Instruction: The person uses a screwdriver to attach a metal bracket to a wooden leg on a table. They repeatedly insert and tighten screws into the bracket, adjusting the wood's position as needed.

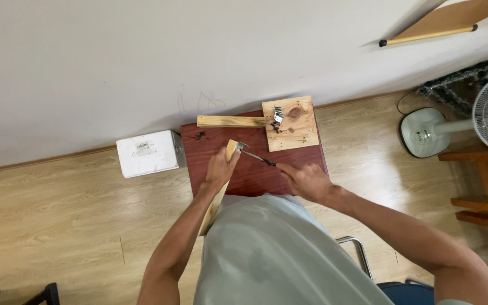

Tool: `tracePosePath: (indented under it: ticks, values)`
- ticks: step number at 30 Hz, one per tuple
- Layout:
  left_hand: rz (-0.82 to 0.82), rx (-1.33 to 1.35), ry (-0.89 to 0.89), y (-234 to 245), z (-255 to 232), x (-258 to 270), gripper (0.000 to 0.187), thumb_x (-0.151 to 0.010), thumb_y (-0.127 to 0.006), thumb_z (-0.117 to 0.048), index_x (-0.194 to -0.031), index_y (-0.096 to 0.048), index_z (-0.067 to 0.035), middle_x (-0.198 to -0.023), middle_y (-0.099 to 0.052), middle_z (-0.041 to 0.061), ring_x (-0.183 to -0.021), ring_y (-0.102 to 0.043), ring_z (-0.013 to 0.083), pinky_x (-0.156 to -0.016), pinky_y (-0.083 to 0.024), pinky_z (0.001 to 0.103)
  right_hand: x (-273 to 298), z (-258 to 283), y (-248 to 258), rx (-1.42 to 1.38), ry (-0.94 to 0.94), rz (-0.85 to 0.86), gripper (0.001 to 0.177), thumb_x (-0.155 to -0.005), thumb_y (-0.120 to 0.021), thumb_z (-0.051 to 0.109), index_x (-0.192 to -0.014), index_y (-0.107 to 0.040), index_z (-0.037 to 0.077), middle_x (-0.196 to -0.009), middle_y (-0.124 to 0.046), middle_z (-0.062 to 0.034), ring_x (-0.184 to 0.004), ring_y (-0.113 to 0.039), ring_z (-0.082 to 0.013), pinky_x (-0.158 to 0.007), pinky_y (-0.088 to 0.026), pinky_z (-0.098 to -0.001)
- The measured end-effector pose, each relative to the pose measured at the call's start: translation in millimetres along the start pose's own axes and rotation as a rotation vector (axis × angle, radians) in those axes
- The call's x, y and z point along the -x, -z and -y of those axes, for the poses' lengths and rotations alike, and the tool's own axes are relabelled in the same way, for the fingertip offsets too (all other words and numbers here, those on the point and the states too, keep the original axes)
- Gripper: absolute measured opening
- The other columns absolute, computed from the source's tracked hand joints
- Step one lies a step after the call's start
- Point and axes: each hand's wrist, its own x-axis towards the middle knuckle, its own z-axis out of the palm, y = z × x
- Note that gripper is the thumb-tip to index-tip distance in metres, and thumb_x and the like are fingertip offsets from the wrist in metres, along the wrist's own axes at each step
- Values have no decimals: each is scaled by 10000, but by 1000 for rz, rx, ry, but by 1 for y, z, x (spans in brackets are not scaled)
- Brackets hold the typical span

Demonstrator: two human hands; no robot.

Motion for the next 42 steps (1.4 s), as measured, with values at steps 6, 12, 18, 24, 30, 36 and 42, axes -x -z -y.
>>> tracePosePath:
  ticks: [6,12,18,24,30,36,42]
  values:
    - [-102,-68,-137,-5,4,2,464,-1001,-618,-420,-969,-612,43,-791,-685,323,-767,-678,501,-675,-536,564,-18,-33,-13,-960,-510,86,334,-940,-754,221,-1228,-782,56,-791,-743,-77,-569,-552,-99,-458,-416,-240]
    - [39,-12,-24,-3,1,4,463,-979,-580,-440,-1044,-620,17,-820,-708,297,-785,-692,484,-732,-531,563,-19,-34,5,-1041,-678,230,345,-936,-723,232,-1239,-761,70,-883,-709,-86,-654,-508,-157,-556,-343,-327]
    - [79,61,40,6,0,0,539,-1008,-514,-512,-1056,-663,3,-854,-709,220,-786,-689,342,-745,-517,480,-17,-8,27,-526,-319,143,368,-914,-707,286,-1236,-719,107,-1087,-761,-153,-1030,-718,-248,-886,-569,-404]
    - [94,113,0,7,0,-2,510,-990,-523,-502,-1129,-663,-32,-876,-735,198,-816,-731,323,-764,-544,481,-13,21,46,-250,-287,80,353,-929,-666,308,-1226,-714,123,-995,-781,-179,-897,-750,-340,-835,-589,-449]
    - [55,25,-6,-2,1,-6,537,-958,-596,-510,-1067,-664,12,-907,-736,256,-876,-722,426,-779,-536,514,-7,29,45,158,-63,26,309,-946,-644,292,-1148,-655,58,-846,-730,-183,-692,-725,-381,-604,-592,-484]
    - [-44,105,-84,18,-17,-5,507,-966,-608,-481,-1086,-690,5,-894,-726,221,-869,-706,417,-764,-538,521,-3,20,45,-173,-195,-114,248,-938,-695,212,-1080,-637,18,-713,-698,-118,-609,-676,-291,-579,-531,-431]
    - [320,492,64,23,-56,-6,446,-1025,-539,-389,-1109,-642,37,-672,-609,132,-495,-599,221,-483,-488,433,-49,30,22,-649,-341,-424,333,-864,-810,189,-1158,-740,50,-672,-531,19,-583,-461,-66,-500,-420,-268]
